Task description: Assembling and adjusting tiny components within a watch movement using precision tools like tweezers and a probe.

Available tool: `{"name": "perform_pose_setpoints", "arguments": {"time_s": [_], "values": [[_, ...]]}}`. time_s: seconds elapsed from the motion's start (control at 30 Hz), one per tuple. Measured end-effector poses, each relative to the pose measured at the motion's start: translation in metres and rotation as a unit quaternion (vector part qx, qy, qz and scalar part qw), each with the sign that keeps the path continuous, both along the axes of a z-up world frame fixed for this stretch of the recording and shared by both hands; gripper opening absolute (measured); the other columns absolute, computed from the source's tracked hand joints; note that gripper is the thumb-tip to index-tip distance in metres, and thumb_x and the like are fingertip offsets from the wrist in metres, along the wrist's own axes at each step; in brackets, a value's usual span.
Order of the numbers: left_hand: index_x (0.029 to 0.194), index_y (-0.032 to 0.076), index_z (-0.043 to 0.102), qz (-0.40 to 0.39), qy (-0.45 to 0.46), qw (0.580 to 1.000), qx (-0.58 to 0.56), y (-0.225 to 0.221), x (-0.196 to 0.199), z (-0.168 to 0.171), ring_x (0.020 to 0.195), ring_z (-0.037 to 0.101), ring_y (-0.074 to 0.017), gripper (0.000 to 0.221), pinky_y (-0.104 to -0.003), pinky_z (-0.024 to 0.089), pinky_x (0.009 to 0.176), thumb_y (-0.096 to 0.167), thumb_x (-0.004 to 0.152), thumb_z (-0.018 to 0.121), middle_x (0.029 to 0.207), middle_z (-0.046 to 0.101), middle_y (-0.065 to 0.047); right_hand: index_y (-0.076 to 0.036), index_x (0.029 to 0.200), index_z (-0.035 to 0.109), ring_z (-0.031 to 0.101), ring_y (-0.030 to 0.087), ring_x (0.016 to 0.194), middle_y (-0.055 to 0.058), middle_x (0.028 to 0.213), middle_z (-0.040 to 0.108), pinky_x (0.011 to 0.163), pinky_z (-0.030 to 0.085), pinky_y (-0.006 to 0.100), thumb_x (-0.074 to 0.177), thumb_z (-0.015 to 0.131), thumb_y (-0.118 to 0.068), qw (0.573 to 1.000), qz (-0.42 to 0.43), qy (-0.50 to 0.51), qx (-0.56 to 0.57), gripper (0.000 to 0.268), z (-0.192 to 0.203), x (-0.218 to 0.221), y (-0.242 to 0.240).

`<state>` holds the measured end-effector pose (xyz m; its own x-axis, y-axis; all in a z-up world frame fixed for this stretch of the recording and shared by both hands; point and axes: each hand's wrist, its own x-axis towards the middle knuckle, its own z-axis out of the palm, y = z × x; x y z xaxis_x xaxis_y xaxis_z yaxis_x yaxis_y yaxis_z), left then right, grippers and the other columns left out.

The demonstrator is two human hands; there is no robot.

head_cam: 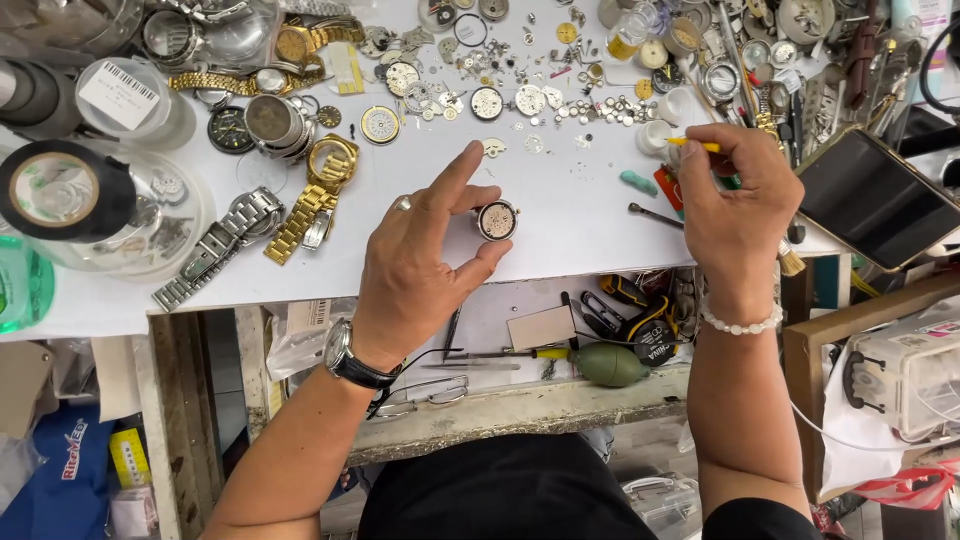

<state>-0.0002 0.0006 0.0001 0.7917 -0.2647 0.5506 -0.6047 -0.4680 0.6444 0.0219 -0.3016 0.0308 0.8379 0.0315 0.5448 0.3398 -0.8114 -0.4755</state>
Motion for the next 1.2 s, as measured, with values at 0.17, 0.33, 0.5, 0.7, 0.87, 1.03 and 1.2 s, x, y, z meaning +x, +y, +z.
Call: {"name": "perform_pose_setpoints", "arguments": {"time_s": [0.17, 0.33, 0.5, 0.7, 0.87, 1.03, 1.2], "values": [[0.164, 0.016, 0.022, 0.002, -0.005, 1.0, 0.008, 0.0, 0.0, -0.01, 0.122, 0.075, -0.016, 0.098, -0.036, 0.06, 0.095, 0.014, 0.097, 0.094, 0.133, 0.075, -0.002, 0.015, 0.114, 0.076, 0.065, 0.028, 0.09, 0.024, 0.102, 0.072, 0.078, 0.054, 0.035, 0.109, 0.07, 0.018, 0.999, 0.035, -0.03, -0.022, 0.01, -0.01, 0.003, -0.009], [0.166, 0.02, 0.018, -0.002, 0.002, 1.0, -0.001, 0.003, 0.0, -0.013, 0.123, 0.076, -0.0166, 0.106, -0.035, 0.061, 0.097, 0.016, 0.096, 0.097, 0.135, 0.076, -0.002, 0.022, 0.114, 0.073, 0.062, 0.03, 0.082, 0.029, 0.096, 0.071, 0.07, 0.048, 0.033, 0.109, 0.064, 0.032, 0.991, 0.072, -0.111, -0.006, 0.014, -0.034, 0.004, -0.015], [0.166, 0.021, 0.02, -0.004, 0.015, 1.0, 0.003, 0.002, -0.001, -0.011, 0.123, 0.074, -0.0131, 0.101, -0.033, 0.058, 0.099, 0.015, 0.098, 0.094, 0.137, 0.074, 0.003, 0.013, 0.115, 0.065, 0.069, 0.033, 0.076, 0.028, 0.099, 0.068, 0.07, 0.059, 0.036, 0.107, 0.058, 0.023, 0.96, 0.047, -0.06, 0.271, 0.015, -0.027, -0.044, 0.063], [0.166, 0.021, 0.022, 0.0, 0.024, 1.0, 0.008, 0.002, -0.003, -0.006, 0.126, 0.073, -0.012, 0.099, -0.031, 0.056, 0.101, 0.015, 0.098, 0.094, 0.136, 0.076, 0.003, 0.01, 0.112, 0.063, 0.073, 0.034, 0.087, 0.026, 0.104, 0.065, 0.081, 0.061, 0.036, 0.105, 0.059, 0.007, 0.957, 0.146, 0.009, 0.252, 0.009, -0.023, -0.063, 0.113], [0.165, 0.022, 0.023, -0.005, 0.028, 1.0, 0.0, 0.003, -0.002, -0.007, 0.125, 0.073, -0.0127, 0.096, -0.032, 0.056, 0.102, 0.015, 0.099, 0.092, 0.137, 0.075, 0.003, 0.009, 0.11, 0.062, 0.073, 0.034, 0.087, 0.025, 0.104, 0.066, 0.083, 0.062, 0.037, 0.106, 0.06, 0.004, 0.96, 0.145, 0.0, 0.24, 0.007, -0.028, -0.058, 0.112], [0.165, 0.022, 0.023, -0.005, 0.028, 1.0, 0.004, 0.002, -0.002, -0.008, 0.125, 0.073, -0.0126, 0.098, -0.031, 0.057, 0.098, 0.015, 0.098, 0.093, 0.136, 0.076, 0.003, 0.009, 0.107, 0.063, 0.073, 0.034, 0.085, 0.025, 0.101, 0.067, 0.082, 0.06, 0.038, 0.105, 0.06, 0.003, 0.964, 0.138, -0.012, 0.225, 0.007, -0.031, -0.057, 0.111], [0.165, 0.022, 0.024, -0.001, 0.031, 1.0, 0.005, 0.002, -0.002, -0.006, 0.123, 0.073, -0.0126, 0.096, -0.031, 0.056, 0.101, 0.013, 0.097, 0.092, 0.136, 0.076, 0.004, 0.009, 0.107, 0.064, 0.072, 0.035, 0.086, 0.025, 0.101, 0.067, 0.081, 0.061, 0.037, 0.105, 0.061, 0.003, 0.964, 0.143, -0.007, 0.226, 0.008, -0.031, -0.056, 0.111]]}}
